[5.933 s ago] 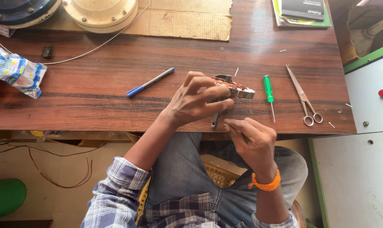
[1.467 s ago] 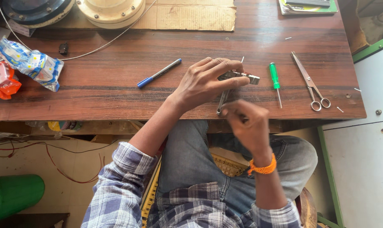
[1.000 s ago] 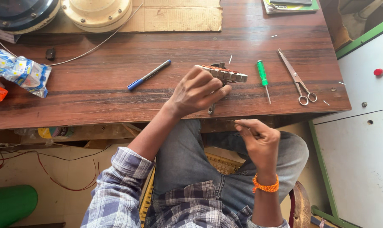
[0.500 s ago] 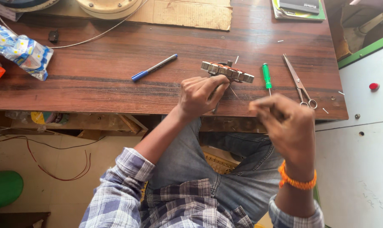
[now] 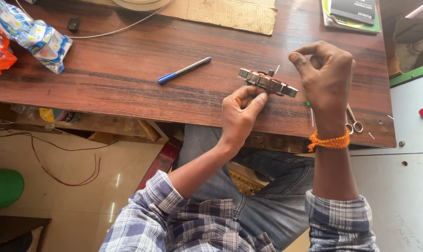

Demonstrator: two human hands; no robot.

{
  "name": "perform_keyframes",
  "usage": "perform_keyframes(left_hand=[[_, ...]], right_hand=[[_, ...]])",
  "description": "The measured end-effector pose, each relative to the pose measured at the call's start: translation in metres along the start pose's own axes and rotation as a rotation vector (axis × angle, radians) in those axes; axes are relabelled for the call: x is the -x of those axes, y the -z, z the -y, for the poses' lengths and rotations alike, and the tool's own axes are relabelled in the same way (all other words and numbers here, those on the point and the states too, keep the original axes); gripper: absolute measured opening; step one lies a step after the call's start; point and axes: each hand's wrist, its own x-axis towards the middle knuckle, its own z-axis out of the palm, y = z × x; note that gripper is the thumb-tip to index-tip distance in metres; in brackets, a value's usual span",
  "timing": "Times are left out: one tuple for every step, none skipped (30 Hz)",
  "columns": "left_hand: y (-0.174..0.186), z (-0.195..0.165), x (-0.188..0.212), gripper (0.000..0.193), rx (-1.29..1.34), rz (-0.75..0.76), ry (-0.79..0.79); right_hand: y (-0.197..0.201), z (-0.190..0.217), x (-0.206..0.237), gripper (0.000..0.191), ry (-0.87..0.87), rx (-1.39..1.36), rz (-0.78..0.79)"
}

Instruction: The person sits at a workbench and works on a small electric motor rotor with copper windings, using their fingers to press and seat small components around the rotor's circumference, turning the rotor to reach different sections. They hold the rotor steady with one hand while fitting parts with the other.

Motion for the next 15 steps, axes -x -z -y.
perform_keyframes(left_hand=[[0.0,-0.001,0.0,0.01,0.026,-0.006,0.022],[-0.001,-0.003,-0.001,0.01,0.051,-0.011,0.042],[-0.001,-0.004,-0.001,0.011,0.081,-0.015,0.07],[-0.002,-0.004,-0.001,0.011,0.112,-0.02,0.096],[-0.002,-0.005,-0.001,0.012,0.143,-0.024,0.121],[-0.003,-0.005,-0.001,0.012,0.161,-0.033,0.133],[-0.003,-0.005,-0.001,0.012,0.179,-0.044,0.145],[-0.003,-0.004,0.0,0.012,0.197,-0.055,0.162],[-0.004,-0.003,0.0,0.013,0.206,-0.063,0.155],[-0.004,-0.003,0.001,0.013,0.216,-0.07,0.148],[-0.004,-0.002,0.002,0.013,0.226,-0.078,0.142],[-0.005,-0.001,0.001,0.014,0.218,-0.088,0.15],[-0.005,-0.001,0.001,0.014,0.209,-0.097,0.158],[-0.005,-0.001,0.0,0.015,0.2,-0.106,0.166],[-0.004,-0.001,0.0,0.015,0.207,-0.105,0.17]], right_hand=[[-0.002,-0.002,-0.002,0.008,-0.029,-0.003,0.006],[-0.003,-0.004,-0.004,0.009,-0.024,-0.002,0.005],[-0.005,-0.005,-0.006,0.009,-0.018,-0.001,0.004],[-0.006,-0.005,-0.008,0.01,-0.011,0.001,0.004],[-0.007,-0.005,-0.009,0.01,0.004,0.002,0.006],[-0.008,-0.004,-0.009,0.01,0.022,0.003,0.008],[-0.009,-0.004,-0.011,0.01,0.04,0.003,0.013],[-0.01,-0.003,-0.011,0.01,0.044,-0.006,0.011],[-0.012,-0.003,-0.012,0.01,0.048,-0.013,0.012],[-0.014,-0.003,-0.012,0.01,0.052,-0.02,0.012],[-0.015,-0.004,-0.013,0.009,0.066,-0.018,0.014],[-0.017,-0.005,-0.014,0.009,0.081,-0.017,0.014],[-0.018,-0.007,-0.015,0.008,0.095,-0.016,0.013],[-0.019,-0.009,-0.015,0.008,0.069,-0.002,0.009],[-0.021,-0.011,-0.015,0.008,0.043,0.013,0.006]])
